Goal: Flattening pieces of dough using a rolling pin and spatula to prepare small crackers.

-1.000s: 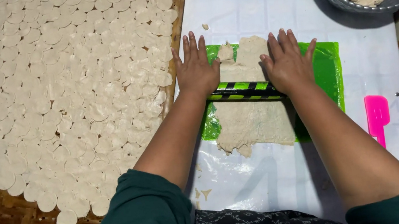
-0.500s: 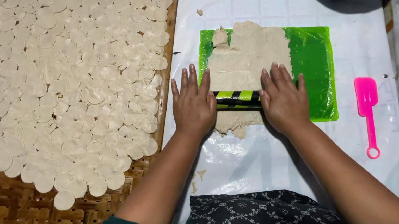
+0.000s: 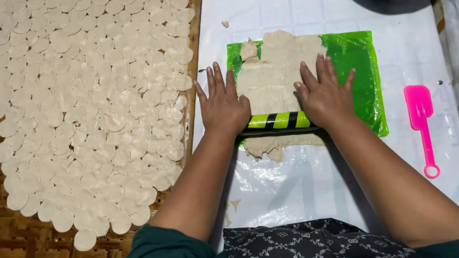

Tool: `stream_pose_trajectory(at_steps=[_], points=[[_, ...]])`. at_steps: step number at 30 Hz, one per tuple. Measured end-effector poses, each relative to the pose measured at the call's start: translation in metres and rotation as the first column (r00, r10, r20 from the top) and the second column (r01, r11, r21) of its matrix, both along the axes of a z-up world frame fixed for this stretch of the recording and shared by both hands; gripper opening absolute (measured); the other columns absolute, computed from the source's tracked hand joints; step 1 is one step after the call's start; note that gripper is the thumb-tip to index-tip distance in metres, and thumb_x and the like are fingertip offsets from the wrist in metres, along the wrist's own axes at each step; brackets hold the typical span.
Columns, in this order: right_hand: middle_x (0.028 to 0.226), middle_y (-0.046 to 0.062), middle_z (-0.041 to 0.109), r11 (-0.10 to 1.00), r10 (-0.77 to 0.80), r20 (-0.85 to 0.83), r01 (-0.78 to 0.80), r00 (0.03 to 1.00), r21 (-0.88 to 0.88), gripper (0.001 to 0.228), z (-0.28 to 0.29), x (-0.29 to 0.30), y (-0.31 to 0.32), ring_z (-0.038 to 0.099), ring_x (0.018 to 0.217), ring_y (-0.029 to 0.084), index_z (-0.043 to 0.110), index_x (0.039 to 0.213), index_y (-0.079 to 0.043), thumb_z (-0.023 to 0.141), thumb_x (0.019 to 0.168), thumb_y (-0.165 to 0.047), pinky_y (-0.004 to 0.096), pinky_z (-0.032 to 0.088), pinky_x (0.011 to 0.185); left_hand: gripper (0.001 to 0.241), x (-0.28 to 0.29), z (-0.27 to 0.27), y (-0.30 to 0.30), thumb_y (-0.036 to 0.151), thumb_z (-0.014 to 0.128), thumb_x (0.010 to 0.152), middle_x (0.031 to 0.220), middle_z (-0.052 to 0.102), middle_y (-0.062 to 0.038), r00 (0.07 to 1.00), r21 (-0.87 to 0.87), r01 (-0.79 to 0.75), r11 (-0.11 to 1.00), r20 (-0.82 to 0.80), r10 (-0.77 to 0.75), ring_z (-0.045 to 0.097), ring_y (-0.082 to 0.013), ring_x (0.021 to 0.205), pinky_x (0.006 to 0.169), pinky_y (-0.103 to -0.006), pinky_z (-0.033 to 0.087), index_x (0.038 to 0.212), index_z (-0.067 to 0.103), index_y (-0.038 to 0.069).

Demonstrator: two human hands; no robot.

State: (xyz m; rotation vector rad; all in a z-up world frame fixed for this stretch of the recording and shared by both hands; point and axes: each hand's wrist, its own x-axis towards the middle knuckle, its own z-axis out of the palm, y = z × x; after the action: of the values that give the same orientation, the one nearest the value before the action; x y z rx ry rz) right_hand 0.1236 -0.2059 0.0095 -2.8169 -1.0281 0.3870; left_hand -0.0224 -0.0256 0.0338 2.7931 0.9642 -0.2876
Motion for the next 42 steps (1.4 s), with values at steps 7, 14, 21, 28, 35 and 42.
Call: stream_pose_trajectory(at_steps=[7, 14, 21, 28, 35, 42], points=[[0.171, 0.009, 0.01, 0.999, 0.047, 0.007, -0.047, 0.999, -0.028, 0.059, -0.003, -0.033, -0.029, 0.008, 0.157, 0.025, 0.029, 0.16, -0.032, 0.024, 0.104, -0.051, 0.063, 0.001, 0.121, 0.069, -0.042, -0.028, -0.027, 0.032, 0.039, 0.095, 0.171, 0.012, -0.02, 0.98, 0.025, 0.027, 0.999, 0.199, -0.031, 0.008, -0.0308, 0.159, 0.124, -0.0592, -0.005, 0.16, 0.03, 0.01], [0.168, 0.016, 0.024, 0.975, 0.179, 0.241, -0.204, 0.954, 0.084, 0.058, -0.013, -0.077, -0.077, 0.019, 0.156, 0.029, 0.04, 0.157, -0.026, 0.034, 0.104, -0.051, 0.062, 0.008, 0.122, 0.057, -0.098, -0.036, -0.067, 0.039, 0.047, 0.104, 0.163, 0.037, -0.021, 0.907, 0.077, 0.104, 0.992, 0.401, -0.126, 0.028, -0.0345, 0.154, 0.125, -0.0533, 0.014, 0.15, 0.048, 0.006], [0.145, 0.009, 0.051, 0.93, 0.311, 0.065, -0.317, 0.948, 0.185, 0.068, 0.008, -0.097, -0.117, 0.042, 0.14, 0.029, 0.043, 0.15, -0.024, 0.067, 0.088, -0.041, 0.061, 0.012, 0.125, 0.053, -0.145, -0.008, -0.078, 0.025, 0.071, 0.091, 0.137, 0.063, -0.011, 0.861, -0.125, 0.288, 0.95, 0.468, -0.2, 0.053, -0.0293, 0.133, 0.117, -0.0468, 0.036, 0.141, 0.059, 0.01], [0.127, 0.006, 0.06, 0.929, 0.27, 0.135, -0.295, 0.953, 0.222, 0.066, 0.021, -0.057, -0.072, 0.055, 0.126, 0.026, 0.05, 0.144, -0.025, 0.077, 0.083, -0.027, 0.074, 0.007, 0.12, 0.048, -0.093, 0.009, -0.04, 0.023, 0.076, 0.087, 0.132, 0.067, -0.011, 0.822, 0.008, 0.222, 0.975, 0.537, -0.191, 0.058, -0.029, 0.129, 0.118, -0.0513, 0.034, 0.132, 0.064, 0.013], [0.149, 0.009, 0.05, 0.939, 0.106, 0.258, -0.182, 0.96, 0.293, 0.071, -0.034, -0.021, -0.013, 0.039, 0.145, 0.027, 0.043, 0.154, -0.016, 0.067, 0.091, -0.04, 0.077, -0.003, 0.116, 0.062, -0.03, -0.04, 0.01, 0.039, 0.063, 0.094, 0.157, 0.046, -0.012, 0.833, 0.109, 0.175, 0.978, 0.512, -0.207, 0.035, -0.0292, 0.149, 0.125, -0.049, 0.019, 0.148, 0.051, 0.012], [0.168, 0.01, 0.03, 0.991, 0.043, 0.3, -0.078, 0.953, 0.106, 0.072, -0.037, 0.033, 0.036, 0.021, 0.157, 0.026, 0.035, 0.16, -0.014, 0.039, 0.104, -0.059, 0.074, -0.013, 0.115, 0.064, 0.033, -0.037, 0.041, 0.053, 0.024, 0.106, 0.17, 0.02, -0.009, 0.931, 0.058, 0.089, 0.994, 0.35, -0.104, 0.01, -0.0275, 0.158, 0.127, -0.0487, 0.002, 0.159, 0.034, 0.019]])
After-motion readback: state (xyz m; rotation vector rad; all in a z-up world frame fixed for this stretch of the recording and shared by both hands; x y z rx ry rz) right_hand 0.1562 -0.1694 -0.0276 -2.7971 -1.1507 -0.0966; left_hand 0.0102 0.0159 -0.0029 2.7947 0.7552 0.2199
